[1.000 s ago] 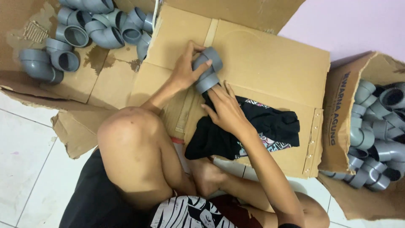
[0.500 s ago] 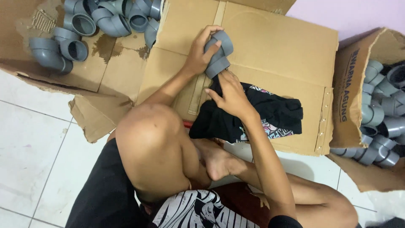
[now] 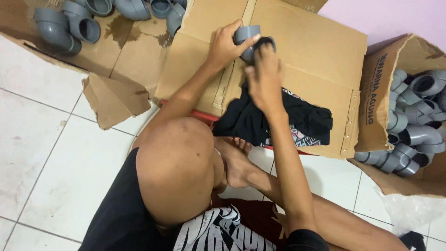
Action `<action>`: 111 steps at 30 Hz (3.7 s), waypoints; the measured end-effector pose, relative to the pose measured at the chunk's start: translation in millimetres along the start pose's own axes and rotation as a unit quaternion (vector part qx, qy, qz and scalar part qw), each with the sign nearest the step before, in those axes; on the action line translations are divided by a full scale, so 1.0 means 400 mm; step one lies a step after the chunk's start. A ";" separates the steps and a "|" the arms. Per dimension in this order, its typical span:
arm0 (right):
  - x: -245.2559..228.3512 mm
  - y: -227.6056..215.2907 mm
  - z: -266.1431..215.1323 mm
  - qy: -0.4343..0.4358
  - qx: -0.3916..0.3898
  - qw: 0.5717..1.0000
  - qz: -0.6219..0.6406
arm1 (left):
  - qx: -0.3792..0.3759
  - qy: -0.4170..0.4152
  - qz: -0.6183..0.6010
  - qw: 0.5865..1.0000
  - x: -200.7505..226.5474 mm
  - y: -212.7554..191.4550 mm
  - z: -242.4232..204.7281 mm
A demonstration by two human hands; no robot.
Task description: The person sits on the floor and wipes a gray plastic pipe elbow with a black cloth. They rotate the fitting to clean different sides and then place it into a cardboard box filled with similar fittings.
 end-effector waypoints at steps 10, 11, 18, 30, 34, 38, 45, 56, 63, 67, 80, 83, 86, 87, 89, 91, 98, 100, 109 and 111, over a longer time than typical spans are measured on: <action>-0.068 -0.069 0.068 -0.045 0.166 0.978 -0.119 | -0.029 0.054 -0.035 0.997 0.036 -0.028 -0.031; -0.064 -0.076 0.066 -0.065 0.198 0.974 -0.093 | -0.008 0.051 -0.019 0.999 0.046 -0.041 -0.035; 0.101 -0.007 0.059 0.039 0.284 0.957 0.050 | 0.024 0.019 0.054 0.998 0.050 -0.074 -0.069; 0.126 0.008 0.043 0.068 0.208 0.966 0.135 | -0.070 0.017 -0.095 0.993 -0.006 -0.044 -0.075; 0.058 -0.016 0.041 0.040 0.129 0.986 0.098 | -0.154 -0.117 -0.178 0.965 -0.056 -0.033 -0.091; 0.001 -0.014 0.037 -0.121 0.108 0.983 0.088 | -0.147 -0.041 -0.140 0.978 -0.026 -0.043 -0.080; 0.056 -0.032 0.038 -0.139 -0.025 0.990 0.028 | -0.273 -0.070 -0.118 0.952 0.020 -0.061 -0.068; 0.191 -0.098 0.083 -0.039 -0.018 0.991 0.126 | -0.234 -0.074 -0.141 0.959 -0.021 0.096 -0.004; 0.305 -0.124 0.100 0.010 0.059 0.994 0.093 | -0.296 -0.059 -0.115 0.946 0.044 0.174 0.043; 0.294 -0.155 0.112 0.058 0.061 0.982 0.168 | -0.302 -0.034 -0.117 0.946 0.064 0.195 0.091; 0.288 -0.155 0.131 0.023 0.068 0.987 0.141 | -0.311 0.017 -0.089 0.946 0.034 0.183 0.073; 0.250 -0.149 0.124 -0.036 0.043 0.995 0.085 | -0.296 0.025 -0.090 0.951 0.015 0.184 0.067; 0.238 -0.140 0.123 -0.061 0.033 0.997 0.040 | -0.289 0.030 -0.095 0.952 0.016 0.170 0.074; 0.243 -0.138 0.120 -0.053 0.031 0.998 0.017 | -0.284 0.030 -0.102 0.953 0.022 0.165 0.074; 0.267 -0.133 0.121 0.037 0.019 0.998 0.041 | -0.272 0.023 -0.124 0.954 0.024 0.157 0.070; 0.299 -0.134 0.137 0.126 0.019 0.990 0.060 | -0.260 0.029 -0.147 0.954 0.025 0.150 0.096; 0.208 -0.122 0.123 -0.042 -0.005 0.998 0.040 | -0.241 0.032 -0.188 0.951 0.023 0.134 0.081; 0.229 -0.119 0.136 -0.041 0.001 0.999 0.028 | -0.254 0.027 -0.198 0.946 0.020 0.136 0.098; 0.214 -0.098 0.117 -0.040 -0.034 0.998 0.033 | -0.335 -0.004 -0.189 0.923 0.023 0.144 0.090; 0.242 -0.086 0.114 -0.008 -0.013 0.999 0.036 | -0.350 -0.008 -0.189 0.918 0.022 0.137 0.080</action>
Point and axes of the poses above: each hand's wrist, its own z-axis towards the middle knuckle, its own y-axis out of the palm, x = y × z, the point moved 6 cm from there along z, towards the middle knuckle, and after that the axes turned 3 degrees about z, right-handed, at the moved point
